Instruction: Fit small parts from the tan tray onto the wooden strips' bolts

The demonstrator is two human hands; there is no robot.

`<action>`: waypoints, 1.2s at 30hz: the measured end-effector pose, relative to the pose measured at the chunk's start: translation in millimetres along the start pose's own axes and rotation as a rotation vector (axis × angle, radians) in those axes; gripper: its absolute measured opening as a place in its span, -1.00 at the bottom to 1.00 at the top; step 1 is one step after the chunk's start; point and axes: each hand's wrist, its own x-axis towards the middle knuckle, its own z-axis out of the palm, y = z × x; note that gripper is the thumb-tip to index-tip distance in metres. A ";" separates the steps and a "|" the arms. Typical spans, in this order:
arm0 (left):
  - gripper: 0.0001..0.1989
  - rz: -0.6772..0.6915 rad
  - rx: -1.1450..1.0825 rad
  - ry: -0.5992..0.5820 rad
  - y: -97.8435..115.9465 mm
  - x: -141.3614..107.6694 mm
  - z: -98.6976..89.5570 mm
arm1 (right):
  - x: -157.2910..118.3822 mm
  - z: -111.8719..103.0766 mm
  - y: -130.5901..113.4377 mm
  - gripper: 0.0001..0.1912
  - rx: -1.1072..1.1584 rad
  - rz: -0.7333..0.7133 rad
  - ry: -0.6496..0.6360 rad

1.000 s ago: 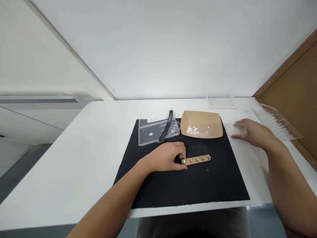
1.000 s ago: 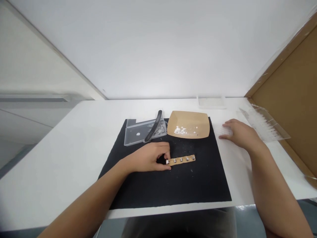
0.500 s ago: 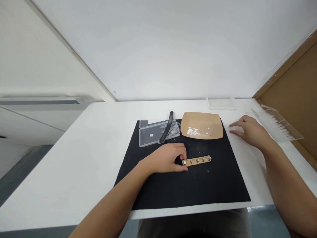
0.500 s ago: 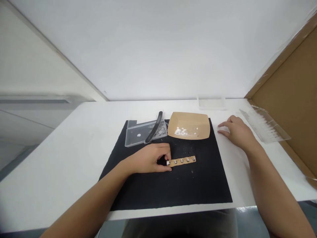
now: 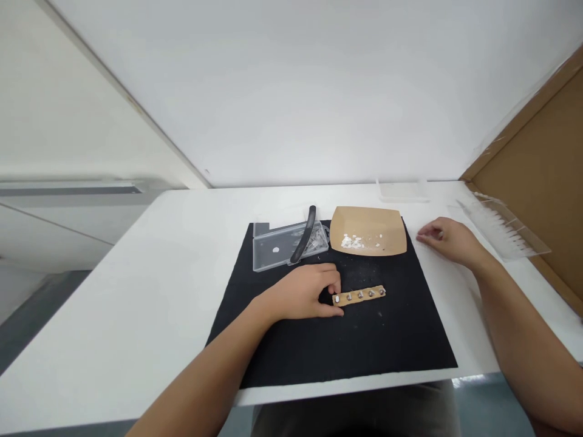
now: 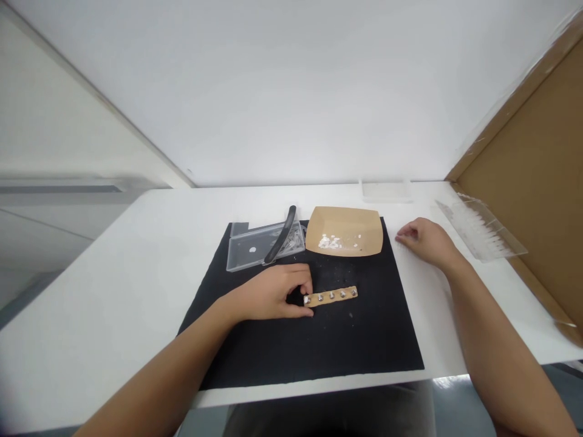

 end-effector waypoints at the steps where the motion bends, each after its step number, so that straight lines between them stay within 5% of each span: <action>1: -0.69 -0.002 0.001 0.002 0.4 0.0 -0.2 | 0.0 -0.3 0.4 -0.72 0.005 0.008 -0.009; 20: -0.66 -0.027 0.008 -0.012 3.0 0.6 -1.5 | -0.4 -3.5 -4.7 -0.68 0.075 -0.080 -0.203; 36: -0.67 0.006 0.013 0.009 2.5 0.0 -1.0 | -7.1 -9.1 -16.0 -0.89 -0.053 -0.059 -0.125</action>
